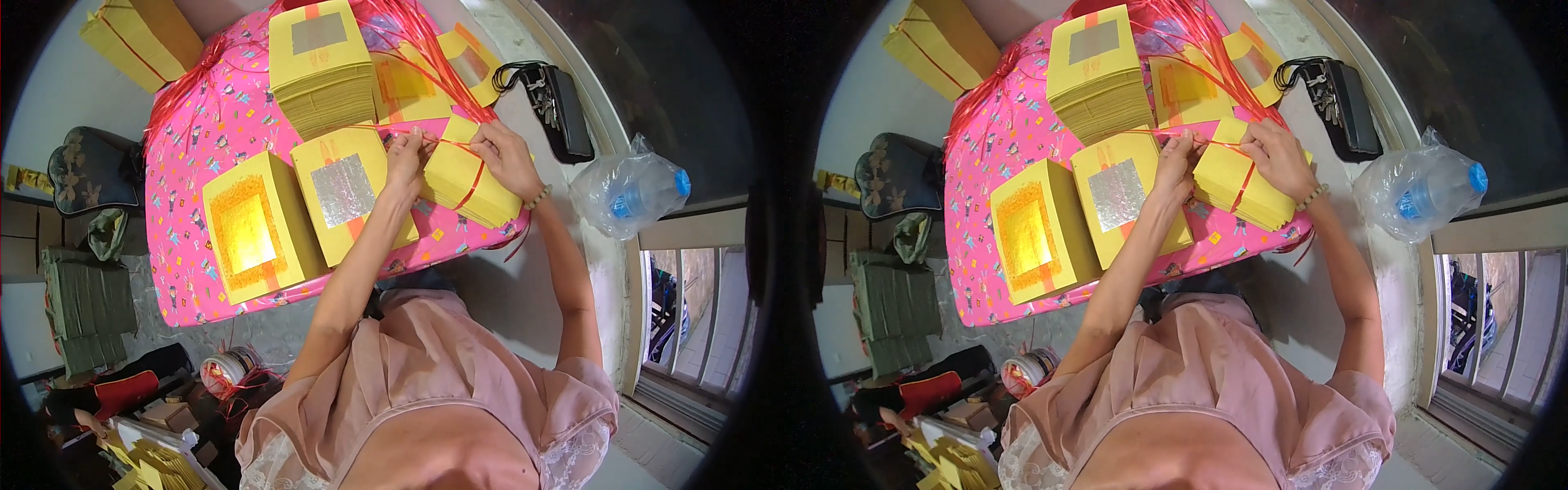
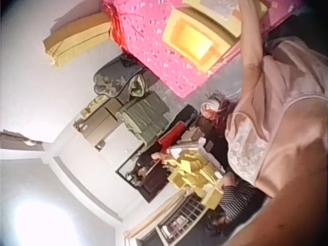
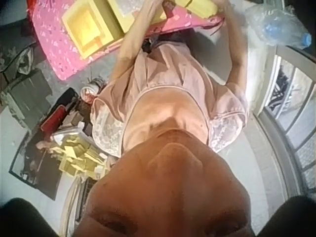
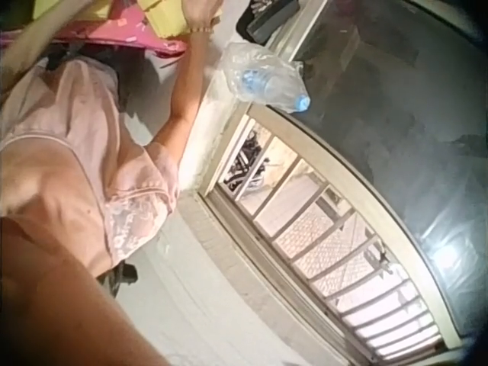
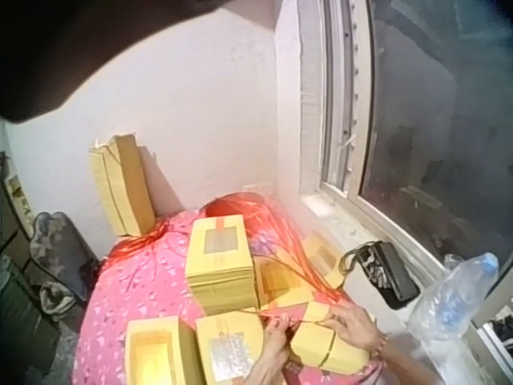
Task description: Bundling and tying stacks of yellow joss paper with red ribbons.
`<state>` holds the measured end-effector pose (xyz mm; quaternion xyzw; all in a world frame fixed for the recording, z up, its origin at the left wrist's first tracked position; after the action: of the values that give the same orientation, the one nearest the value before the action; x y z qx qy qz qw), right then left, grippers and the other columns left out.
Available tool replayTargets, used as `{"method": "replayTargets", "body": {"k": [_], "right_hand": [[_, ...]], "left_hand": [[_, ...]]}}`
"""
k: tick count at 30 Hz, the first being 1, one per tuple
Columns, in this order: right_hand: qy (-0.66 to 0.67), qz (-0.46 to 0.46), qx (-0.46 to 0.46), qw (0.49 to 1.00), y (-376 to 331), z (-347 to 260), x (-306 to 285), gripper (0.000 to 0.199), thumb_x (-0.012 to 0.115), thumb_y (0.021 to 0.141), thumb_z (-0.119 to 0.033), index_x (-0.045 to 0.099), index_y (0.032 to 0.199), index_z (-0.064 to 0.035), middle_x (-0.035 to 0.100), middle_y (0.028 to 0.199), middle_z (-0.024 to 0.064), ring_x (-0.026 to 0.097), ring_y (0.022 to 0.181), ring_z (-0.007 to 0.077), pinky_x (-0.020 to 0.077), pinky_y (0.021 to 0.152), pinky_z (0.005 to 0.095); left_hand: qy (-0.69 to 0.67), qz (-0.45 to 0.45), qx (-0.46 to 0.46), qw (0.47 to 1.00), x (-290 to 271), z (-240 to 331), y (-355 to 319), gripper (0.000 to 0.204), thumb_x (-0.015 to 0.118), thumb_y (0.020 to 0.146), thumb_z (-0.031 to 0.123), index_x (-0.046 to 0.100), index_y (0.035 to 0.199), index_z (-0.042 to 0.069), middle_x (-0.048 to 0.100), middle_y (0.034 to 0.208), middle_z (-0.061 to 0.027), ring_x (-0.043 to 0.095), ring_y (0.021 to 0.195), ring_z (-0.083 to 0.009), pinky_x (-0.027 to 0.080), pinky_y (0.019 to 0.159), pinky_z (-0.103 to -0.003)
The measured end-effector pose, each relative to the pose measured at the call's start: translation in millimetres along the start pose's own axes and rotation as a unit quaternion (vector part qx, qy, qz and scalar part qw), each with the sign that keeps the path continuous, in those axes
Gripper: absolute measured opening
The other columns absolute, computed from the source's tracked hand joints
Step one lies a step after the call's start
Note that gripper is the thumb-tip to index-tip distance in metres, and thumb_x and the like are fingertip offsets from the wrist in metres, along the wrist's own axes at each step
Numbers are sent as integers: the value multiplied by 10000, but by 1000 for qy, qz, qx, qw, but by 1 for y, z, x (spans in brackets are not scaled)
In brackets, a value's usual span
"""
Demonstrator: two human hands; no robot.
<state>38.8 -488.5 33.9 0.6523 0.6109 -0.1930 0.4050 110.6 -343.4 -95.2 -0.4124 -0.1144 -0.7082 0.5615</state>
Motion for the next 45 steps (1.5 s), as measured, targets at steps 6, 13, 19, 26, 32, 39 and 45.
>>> {"method": "replayTargets", "body": {"k": [6,13,19,26,32,39,45], "right_hand": [[3,-21,-4,1000,4,4,0,94,624,841,-87,566,858,-15,541,759,135,569,713,309,434,637,393],[22,-43,20,999,5,9,-2,89,628,848,-87,576,869,-17,544,754,123,567,654,263,435,608,359],[-86,4,-64,994,15,-16,-10,92,618,853,-77,561,887,-13,535,809,94,547,725,265,446,650,331],[-235,62,-195,950,41,-49,4,88,616,792,-119,562,845,-74,529,858,62,552,870,248,473,676,377],[-293,72,-289,908,53,-55,18,138,622,734,-162,561,839,-97,534,883,35,545,905,223,448,744,357],[-215,29,-215,952,48,-39,9,120,599,847,-179,550,859,-69,576,842,68,580,857,254,422,789,402],[-176,-24,-152,972,22,-41,14,163,577,907,-184,539,895,-26,567,836,134,571,821,329,443,711,426]], "left_hand": [[-56,-6,1,998,0,3,-1,167,554,979,204,573,925,47,648,862,-76,646,865,-193,546,859,-318],[-83,-47,3,995,5,4,-3,175,568,971,230,569,932,60,643,843,-55,647,865,-186,538,864,-321],[84,-159,46,983,13,28,11,166,588,968,230,563,944,68,643,803,-31,640,787,-132,510,762,-283],[263,-279,81,920,36,53,14,122,644,922,120,594,940,10,663,787,-42,631,724,-95,504,695,-224],[342,-320,76,880,46,59,20,115,681,887,95,626,867,-4,683,785,-65,638,730,-82,502,682,-216],[334,-289,89,893,44,59,13,162,674,904,142,677,898,-19,694,794,-51,639,753,-78,511,708,-215],[312,-259,28,913,38,59,8,161,692,893,153,680,882,-8,700,811,-43,630,739,-60,505,707,-206]]}}
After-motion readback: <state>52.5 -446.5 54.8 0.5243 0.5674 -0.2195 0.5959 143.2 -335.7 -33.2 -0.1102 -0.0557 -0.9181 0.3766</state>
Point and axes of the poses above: each hand's wrist, its own y-axis towards the middle knuckle, its own x-axis out of the palm, z = x × y, the point moved 6 cm from there along y, towards the middle knuckle
